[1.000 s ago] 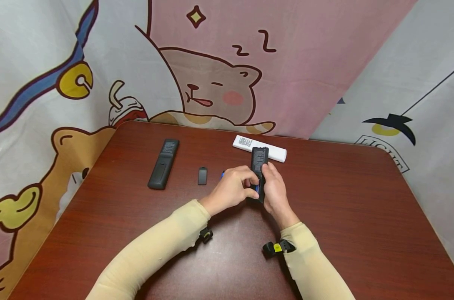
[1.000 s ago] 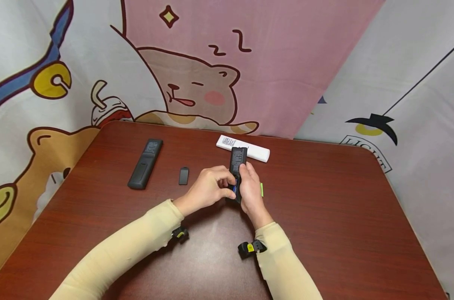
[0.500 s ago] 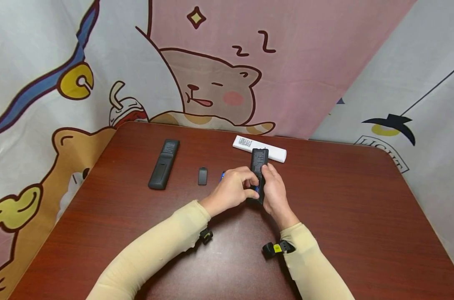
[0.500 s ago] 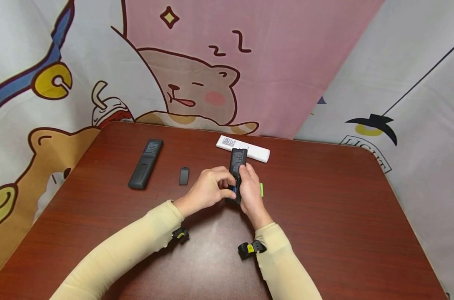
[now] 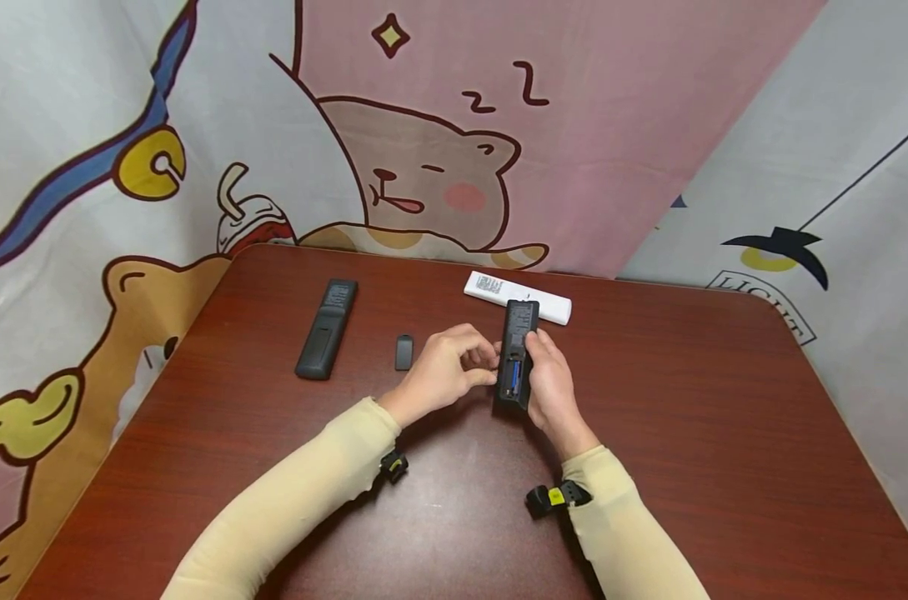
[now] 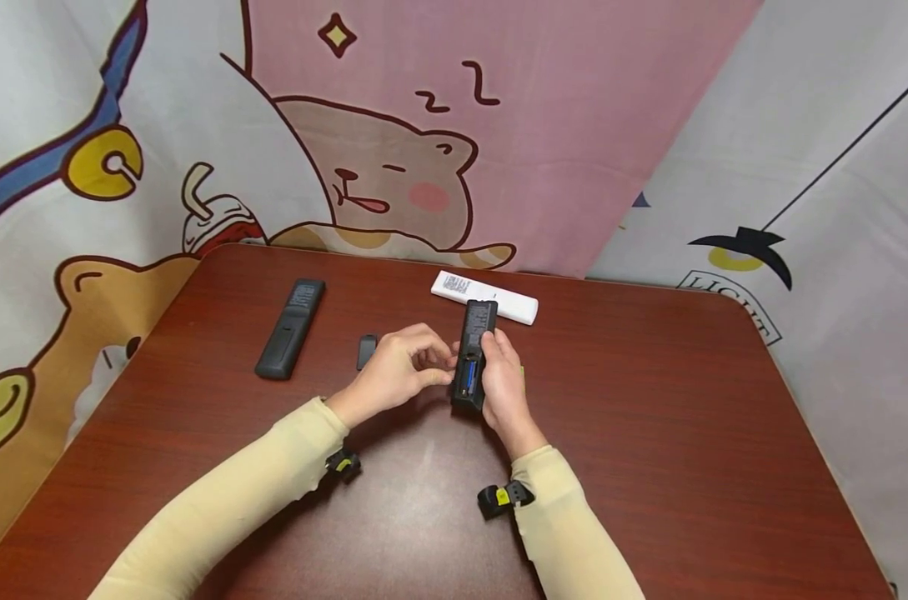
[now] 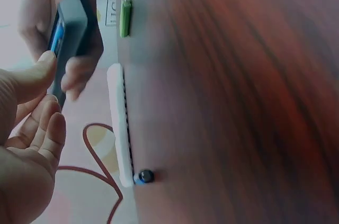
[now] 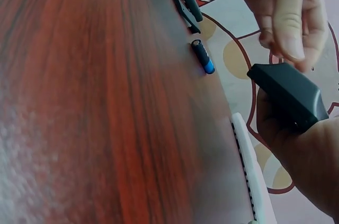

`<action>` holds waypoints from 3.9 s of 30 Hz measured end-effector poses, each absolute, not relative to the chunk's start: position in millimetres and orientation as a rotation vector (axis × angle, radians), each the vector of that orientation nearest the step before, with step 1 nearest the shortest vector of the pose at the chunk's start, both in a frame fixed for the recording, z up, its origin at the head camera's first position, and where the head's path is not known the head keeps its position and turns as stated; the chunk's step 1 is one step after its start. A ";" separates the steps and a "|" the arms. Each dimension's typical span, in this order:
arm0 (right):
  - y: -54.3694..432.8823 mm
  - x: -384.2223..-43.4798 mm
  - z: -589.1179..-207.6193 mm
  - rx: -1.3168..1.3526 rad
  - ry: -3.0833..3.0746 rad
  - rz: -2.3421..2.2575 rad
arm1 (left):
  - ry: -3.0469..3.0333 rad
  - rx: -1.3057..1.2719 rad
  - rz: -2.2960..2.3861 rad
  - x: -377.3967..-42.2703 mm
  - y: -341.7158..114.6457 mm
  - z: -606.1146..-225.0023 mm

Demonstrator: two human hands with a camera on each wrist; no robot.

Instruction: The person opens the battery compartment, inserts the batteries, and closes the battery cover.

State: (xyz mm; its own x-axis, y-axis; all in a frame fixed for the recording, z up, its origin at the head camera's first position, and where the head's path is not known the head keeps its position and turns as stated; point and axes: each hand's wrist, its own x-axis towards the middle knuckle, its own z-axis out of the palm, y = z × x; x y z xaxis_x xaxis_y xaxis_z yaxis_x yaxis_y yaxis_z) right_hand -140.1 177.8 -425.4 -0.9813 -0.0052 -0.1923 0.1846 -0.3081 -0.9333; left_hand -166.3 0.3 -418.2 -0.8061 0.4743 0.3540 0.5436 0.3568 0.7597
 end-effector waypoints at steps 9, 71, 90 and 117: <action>179.4 -139.3 -423.3 0.230 1.761 -2.433 | -2.639 -0.866 -1.359 -176.8 -17.6 -422.0; 181.7 -139.0 -426.3 0.239 1.709 -2.450 | -3.072 -0.678 -0.831 -210.8 -24.1 -430.9; 179.6 -140.5 -427.4 0.260 1.710 -2.450 | -3.000 -0.610 -0.959 -205.4 -23.5 -424.1; 174.6 -140.8 -426.3 0.232 1.713 -2.442 | -2.742 -0.690 -1.268 -186.3 -10.3 -398.8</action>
State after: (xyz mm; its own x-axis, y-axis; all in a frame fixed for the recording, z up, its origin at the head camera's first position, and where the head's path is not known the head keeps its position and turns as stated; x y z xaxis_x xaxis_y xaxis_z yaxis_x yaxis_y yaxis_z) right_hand -140.8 174.6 -426.3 -0.9769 -0.0334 -0.2113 0.2101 -0.3367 -0.9179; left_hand -186.3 -10.3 -398.8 -0.9001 0.3764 0.2196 0.4110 0.5663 0.7144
